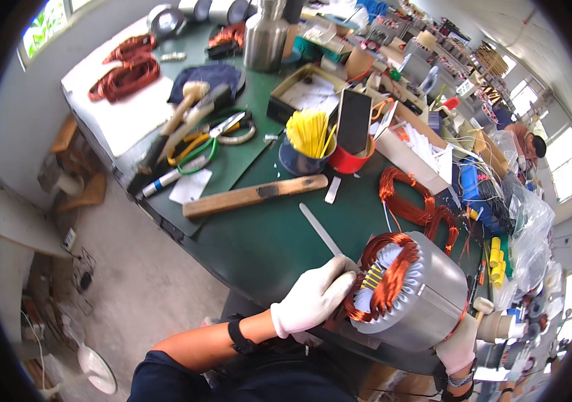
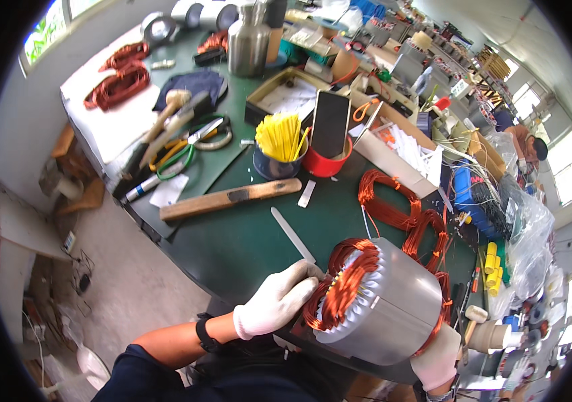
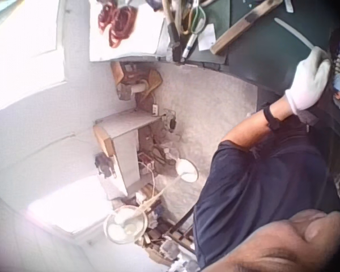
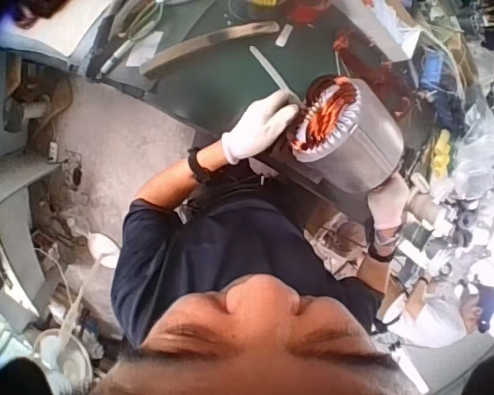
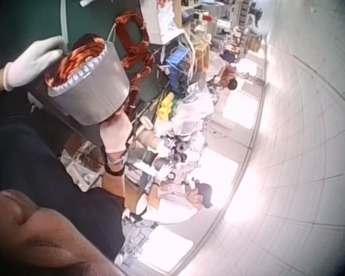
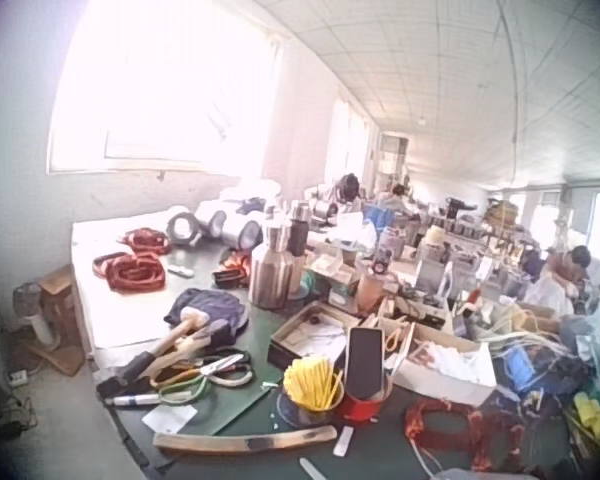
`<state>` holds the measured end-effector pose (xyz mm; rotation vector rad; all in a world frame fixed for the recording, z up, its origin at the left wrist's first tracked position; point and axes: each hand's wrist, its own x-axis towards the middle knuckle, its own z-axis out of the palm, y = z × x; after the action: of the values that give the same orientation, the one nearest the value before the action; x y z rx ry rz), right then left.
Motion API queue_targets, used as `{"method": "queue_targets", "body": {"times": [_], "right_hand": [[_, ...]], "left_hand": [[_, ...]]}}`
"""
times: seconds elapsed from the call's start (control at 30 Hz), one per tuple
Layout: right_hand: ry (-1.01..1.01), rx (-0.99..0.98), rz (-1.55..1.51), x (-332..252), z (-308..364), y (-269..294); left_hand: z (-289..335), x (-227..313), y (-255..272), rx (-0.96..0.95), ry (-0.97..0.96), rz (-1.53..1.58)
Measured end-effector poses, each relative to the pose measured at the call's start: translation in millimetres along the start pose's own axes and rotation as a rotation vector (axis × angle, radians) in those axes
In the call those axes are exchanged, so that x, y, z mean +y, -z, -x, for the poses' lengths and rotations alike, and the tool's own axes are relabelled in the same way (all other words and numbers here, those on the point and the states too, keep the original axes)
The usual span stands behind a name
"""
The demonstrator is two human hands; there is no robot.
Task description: Winding copper coils into an electric motor stator and securing insulation strips.
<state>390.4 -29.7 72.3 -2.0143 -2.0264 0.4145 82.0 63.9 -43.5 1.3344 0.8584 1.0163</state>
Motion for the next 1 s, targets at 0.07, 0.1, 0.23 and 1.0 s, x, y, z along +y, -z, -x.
{"method": "queue_targets", "body": {"times": [0.07,0.1,0.23,1.0], "right_hand": [[0.156,0.171,0.094,0,1,1],[0.29,0.314,0.236,2,5,2],[0.115,0.391,0.08,0,43,6],[0.177,0.56,-0.016,24,105,14]], "left_hand": [[4,18,18,-0.006,-0.018,-0.22],[0,27,30,-0.007,-0.052,-0.311],[-35,62,86,0.133,-0.144,-0.618],[-132,55,140,0.379,-0.341,-1.375]]}}
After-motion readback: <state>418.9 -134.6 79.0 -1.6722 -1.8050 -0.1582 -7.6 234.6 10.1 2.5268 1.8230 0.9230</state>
